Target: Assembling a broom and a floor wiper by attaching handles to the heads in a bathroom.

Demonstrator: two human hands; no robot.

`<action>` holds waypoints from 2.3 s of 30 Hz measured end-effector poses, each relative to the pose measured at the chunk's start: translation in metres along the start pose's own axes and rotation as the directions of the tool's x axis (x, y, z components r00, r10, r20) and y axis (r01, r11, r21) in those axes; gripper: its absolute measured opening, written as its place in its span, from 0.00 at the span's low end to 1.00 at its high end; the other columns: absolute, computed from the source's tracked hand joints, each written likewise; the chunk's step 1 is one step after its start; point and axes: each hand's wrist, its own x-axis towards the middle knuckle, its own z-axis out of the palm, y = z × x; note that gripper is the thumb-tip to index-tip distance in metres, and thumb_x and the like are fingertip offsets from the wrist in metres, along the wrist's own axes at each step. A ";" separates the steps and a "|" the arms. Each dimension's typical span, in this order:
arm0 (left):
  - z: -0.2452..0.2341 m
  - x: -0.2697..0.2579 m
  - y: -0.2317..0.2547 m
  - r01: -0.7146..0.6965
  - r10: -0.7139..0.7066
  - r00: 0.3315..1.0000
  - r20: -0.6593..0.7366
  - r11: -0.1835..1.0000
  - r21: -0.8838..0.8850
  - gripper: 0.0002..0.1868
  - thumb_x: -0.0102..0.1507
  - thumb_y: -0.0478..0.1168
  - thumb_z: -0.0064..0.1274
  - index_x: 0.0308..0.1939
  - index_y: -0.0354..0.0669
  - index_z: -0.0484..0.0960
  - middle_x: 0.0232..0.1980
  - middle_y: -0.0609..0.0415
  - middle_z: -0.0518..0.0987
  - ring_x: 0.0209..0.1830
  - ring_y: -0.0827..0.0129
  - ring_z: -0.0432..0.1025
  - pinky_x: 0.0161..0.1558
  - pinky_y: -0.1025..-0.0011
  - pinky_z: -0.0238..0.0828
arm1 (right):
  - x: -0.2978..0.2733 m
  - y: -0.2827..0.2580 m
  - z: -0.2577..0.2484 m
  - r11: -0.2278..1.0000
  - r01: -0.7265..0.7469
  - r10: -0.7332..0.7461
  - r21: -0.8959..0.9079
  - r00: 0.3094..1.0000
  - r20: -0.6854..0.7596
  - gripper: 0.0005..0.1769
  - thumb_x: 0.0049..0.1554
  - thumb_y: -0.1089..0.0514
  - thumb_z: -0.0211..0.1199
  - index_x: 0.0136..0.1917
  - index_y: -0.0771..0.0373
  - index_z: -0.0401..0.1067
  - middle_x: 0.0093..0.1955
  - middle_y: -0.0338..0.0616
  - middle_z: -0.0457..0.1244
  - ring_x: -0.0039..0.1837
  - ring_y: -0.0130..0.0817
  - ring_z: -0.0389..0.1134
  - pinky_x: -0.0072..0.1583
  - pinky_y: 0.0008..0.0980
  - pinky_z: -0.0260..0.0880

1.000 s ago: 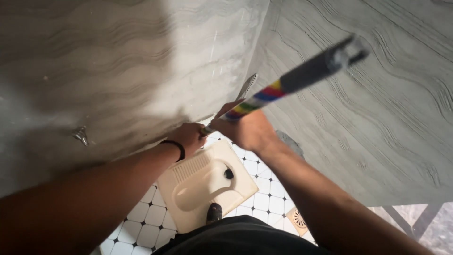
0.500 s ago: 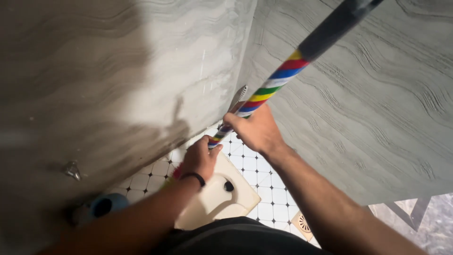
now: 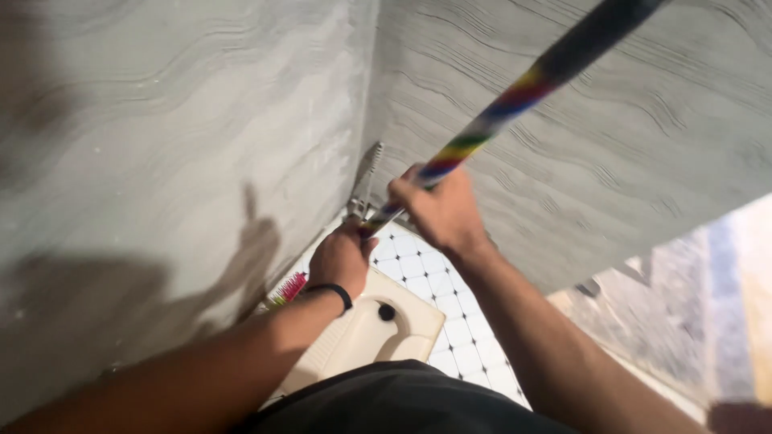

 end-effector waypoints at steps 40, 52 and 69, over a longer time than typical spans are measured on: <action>0.022 0.016 -0.079 -0.130 0.060 0.879 0.473 0.985 0.116 0.18 0.66 0.48 0.51 0.53 0.40 0.71 0.49 0.40 0.81 0.54 0.46 0.76 0.55 0.53 0.73 | -0.062 -0.012 0.033 0.977 -0.213 0.211 0.022 0.974 0.077 0.12 0.53 0.56 0.62 0.44 0.66 0.79 0.40 0.49 0.73 0.40 0.34 0.75 0.42 0.31 0.78; 0.018 -0.011 -0.028 -0.115 0.116 0.828 0.549 0.993 -0.037 0.20 0.65 0.51 0.53 0.53 0.43 0.73 0.48 0.42 0.83 0.53 0.48 0.77 0.55 0.56 0.74 | -0.069 -0.044 0.009 0.883 -0.356 0.337 -0.306 0.934 -0.117 0.16 0.54 0.50 0.61 0.41 0.64 0.80 0.38 0.50 0.72 0.37 0.36 0.72 0.39 0.34 0.73; -0.024 -0.010 0.007 -0.229 0.249 0.957 0.146 0.963 -0.141 0.10 0.66 0.41 0.46 0.50 0.47 0.75 0.47 0.48 0.83 0.48 0.47 0.77 0.48 0.49 0.73 | -0.048 -0.053 0.005 0.982 -0.183 0.154 -0.054 0.926 -0.345 0.13 0.50 0.53 0.63 0.38 0.66 0.78 0.34 0.46 0.72 0.32 0.30 0.73 0.37 0.29 0.76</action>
